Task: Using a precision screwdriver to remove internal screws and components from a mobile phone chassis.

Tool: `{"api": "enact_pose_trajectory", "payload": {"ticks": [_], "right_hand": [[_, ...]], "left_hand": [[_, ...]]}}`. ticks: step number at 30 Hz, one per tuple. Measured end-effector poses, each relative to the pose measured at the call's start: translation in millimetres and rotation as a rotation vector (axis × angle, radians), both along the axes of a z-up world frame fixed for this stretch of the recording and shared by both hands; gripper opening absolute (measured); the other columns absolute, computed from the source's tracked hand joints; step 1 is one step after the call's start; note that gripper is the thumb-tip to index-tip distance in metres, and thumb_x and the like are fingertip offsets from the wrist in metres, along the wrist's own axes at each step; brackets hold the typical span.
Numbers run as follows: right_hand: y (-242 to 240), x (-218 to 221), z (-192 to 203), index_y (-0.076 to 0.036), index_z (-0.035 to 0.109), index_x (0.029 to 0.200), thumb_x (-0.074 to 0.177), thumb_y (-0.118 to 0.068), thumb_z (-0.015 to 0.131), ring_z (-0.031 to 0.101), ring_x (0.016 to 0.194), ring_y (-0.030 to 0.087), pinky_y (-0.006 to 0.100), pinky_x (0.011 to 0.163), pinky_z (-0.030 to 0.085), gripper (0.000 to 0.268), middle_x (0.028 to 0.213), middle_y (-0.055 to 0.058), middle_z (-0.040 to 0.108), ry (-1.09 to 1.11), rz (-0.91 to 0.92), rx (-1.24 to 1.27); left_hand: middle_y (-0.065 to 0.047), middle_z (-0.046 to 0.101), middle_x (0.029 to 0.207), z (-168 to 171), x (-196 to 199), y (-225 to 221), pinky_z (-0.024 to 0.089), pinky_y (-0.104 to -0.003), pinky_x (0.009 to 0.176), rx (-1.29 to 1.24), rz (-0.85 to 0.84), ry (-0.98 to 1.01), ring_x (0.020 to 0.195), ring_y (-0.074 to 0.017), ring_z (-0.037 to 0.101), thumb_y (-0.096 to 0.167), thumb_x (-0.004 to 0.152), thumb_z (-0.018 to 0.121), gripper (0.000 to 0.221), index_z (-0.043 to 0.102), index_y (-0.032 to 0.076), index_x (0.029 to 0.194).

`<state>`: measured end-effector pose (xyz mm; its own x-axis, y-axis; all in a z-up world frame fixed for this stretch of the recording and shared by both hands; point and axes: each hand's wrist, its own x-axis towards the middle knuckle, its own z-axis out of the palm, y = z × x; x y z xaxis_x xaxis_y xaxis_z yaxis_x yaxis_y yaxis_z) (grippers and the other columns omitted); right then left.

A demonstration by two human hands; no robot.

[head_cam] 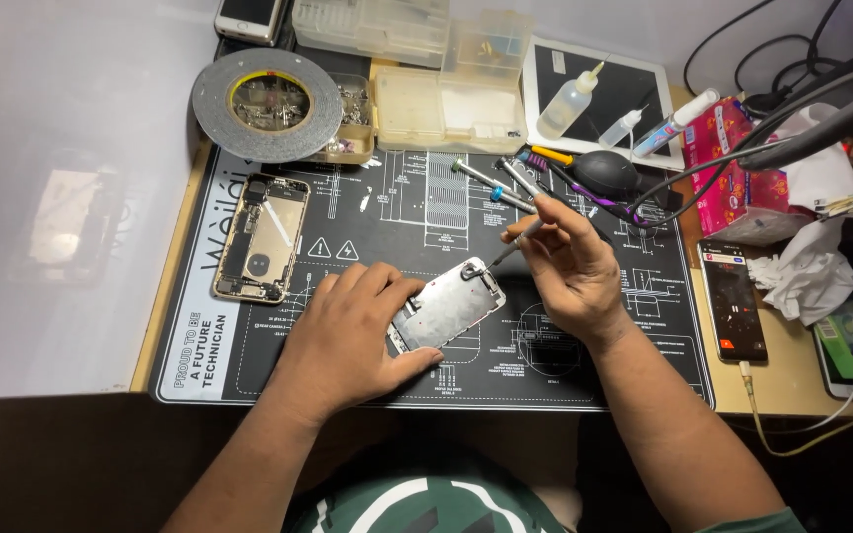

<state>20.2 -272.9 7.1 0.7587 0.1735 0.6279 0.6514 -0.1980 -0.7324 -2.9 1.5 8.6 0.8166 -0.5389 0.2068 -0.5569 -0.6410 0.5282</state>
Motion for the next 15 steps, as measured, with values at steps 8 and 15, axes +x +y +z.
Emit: {"api": "enact_pose_trajectory", "payload": {"ticks": [8, 15], "right_hand": [[-3.1, 2.2, -2.9, 0.01, 0.058, 0.131, 0.088, 0.019, 0.065, 0.072, 0.087, 0.028, 0.041, 0.077, 0.063, 0.045, 0.097, 0.025, 0.067, -0.134, -0.005, -0.045], [-6.9, 2.9, 0.1, 0.012, 0.062, 0.125, 0.083, 0.018, 0.072, 0.073, 0.084, 0.031, 0.041, 0.072, 0.063, 0.044, 0.094, 0.026, 0.067, -0.2, -0.036, -0.097]], "left_hand": [[-0.009, 0.066, 0.102, -0.2, -0.9, -0.1, 0.046, -0.043, 0.084, -0.011, 0.002, 0.005, 0.098, -0.031, 0.063, 0.059, 0.074, 0.077, 0.071, 0.069, 0.01, 0.124], [-0.011, 0.067, 0.102, 6.1, -0.8, 0.8, 0.046, -0.044, 0.084, -0.026, -0.01, 0.014, 0.098, -0.0326, 0.063, 0.058, 0.072, 0.078, 0.073, 0.069, 0.009, 0.125]]}}
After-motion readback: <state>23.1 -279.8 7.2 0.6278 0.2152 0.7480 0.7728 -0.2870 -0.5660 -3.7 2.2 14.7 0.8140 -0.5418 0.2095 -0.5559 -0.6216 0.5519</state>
